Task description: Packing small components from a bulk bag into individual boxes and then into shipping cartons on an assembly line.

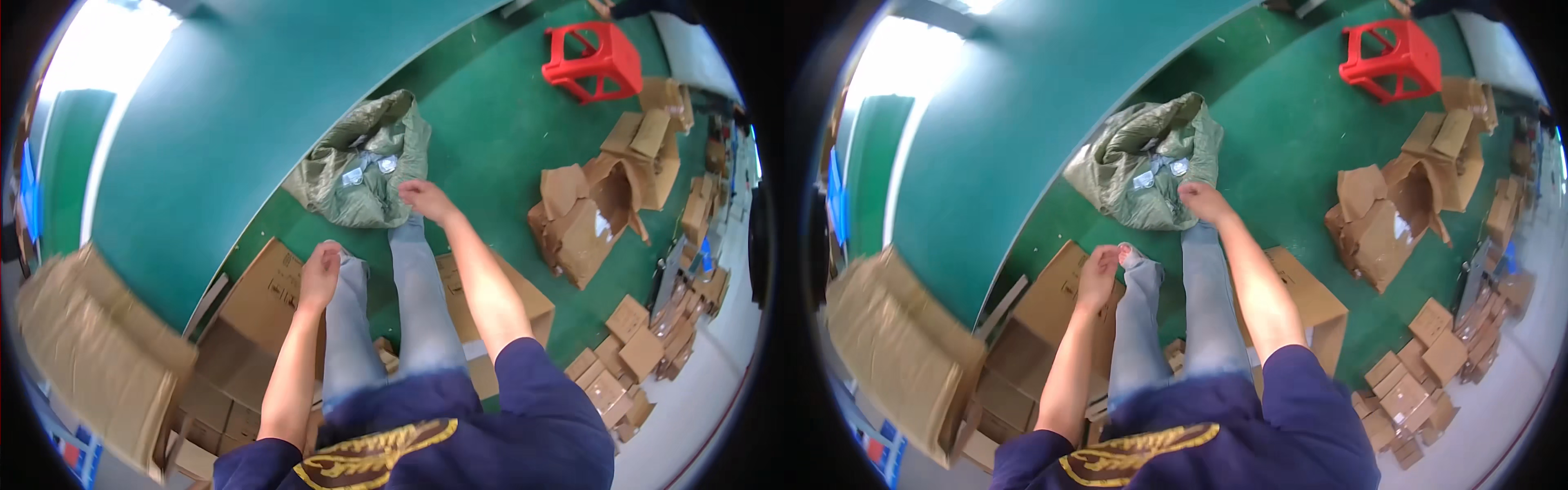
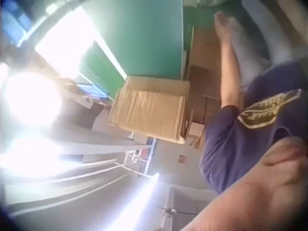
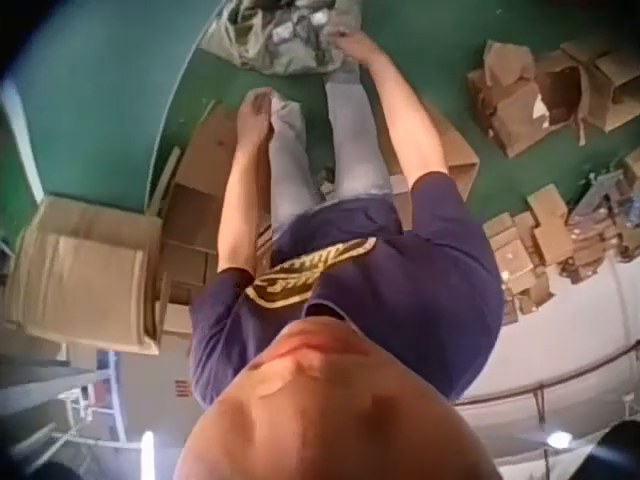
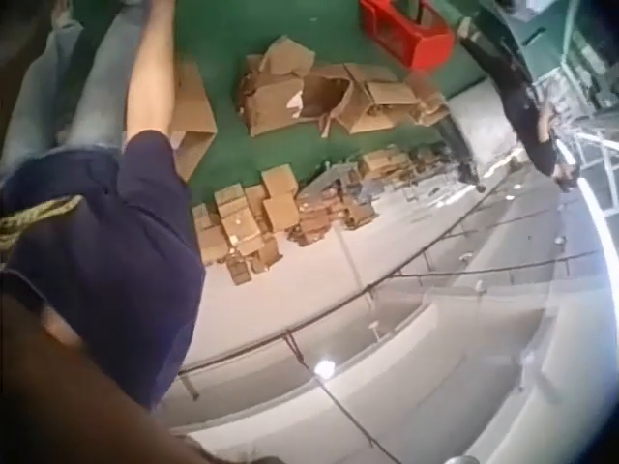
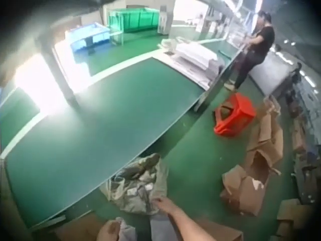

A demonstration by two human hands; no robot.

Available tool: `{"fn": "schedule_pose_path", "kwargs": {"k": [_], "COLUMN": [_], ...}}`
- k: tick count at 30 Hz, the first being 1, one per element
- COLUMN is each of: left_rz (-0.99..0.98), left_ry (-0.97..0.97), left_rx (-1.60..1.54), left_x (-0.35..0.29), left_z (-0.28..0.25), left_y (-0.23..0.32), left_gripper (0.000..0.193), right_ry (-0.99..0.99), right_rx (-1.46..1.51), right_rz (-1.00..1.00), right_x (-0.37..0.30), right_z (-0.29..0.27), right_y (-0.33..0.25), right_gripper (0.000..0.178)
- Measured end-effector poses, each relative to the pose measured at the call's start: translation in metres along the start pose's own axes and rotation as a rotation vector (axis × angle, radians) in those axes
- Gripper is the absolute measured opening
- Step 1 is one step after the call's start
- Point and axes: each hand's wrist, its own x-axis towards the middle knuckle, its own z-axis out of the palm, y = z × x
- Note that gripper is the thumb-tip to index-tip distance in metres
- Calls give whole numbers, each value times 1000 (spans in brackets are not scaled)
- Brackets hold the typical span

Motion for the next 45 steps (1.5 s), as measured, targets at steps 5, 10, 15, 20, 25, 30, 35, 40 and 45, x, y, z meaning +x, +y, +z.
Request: {"fn": "schedule_pose_path", "kwargs": {"k": [5, 10, 15, 20, 25, 30, 35, 40, 45], "left_rz": [204, 346, 273, 111, 266, 266, 526, 512, 786], "left_ry": [17, -21, 6, -40, 55, 71, 6, 337, 525], "left_rx": [457, 918, 1376, 919, 699, 1018, 926, 491, 117], "left_x": [227, 345, 362, 359, 398, 465, 445, 374, 339], "left_z": [99, 150, 126, 144, 160, 123, 156, 152, 161], "left_y": [-90, -196, -222, -195, -125, -173, -169, -126, -89], "left_gripper": [19, 36, 48, 45, 45, 47, 30, 46, 55], "right_ry": [236, 661, 468, 404, 320, 377, 664, 809, 572], "right_rx": [851, -250, -245, -638, -672, -111, 347, -412, -541], "right_rz": [48, -360, -358, -186, -23, -243, 35, -294, -410], "right_x": [221, 332, 256, 258, 266, 260, 343, 362, 353], "right_z": [3, 15, 80, 83, 74, 36, 4, 16, -12], "right_y": [123, 201, 211, 246, 232, 160, 160, 169, 190], "right_gripper": [35, 27, 31, 67, 43, 38, 51, 42, 51]}}
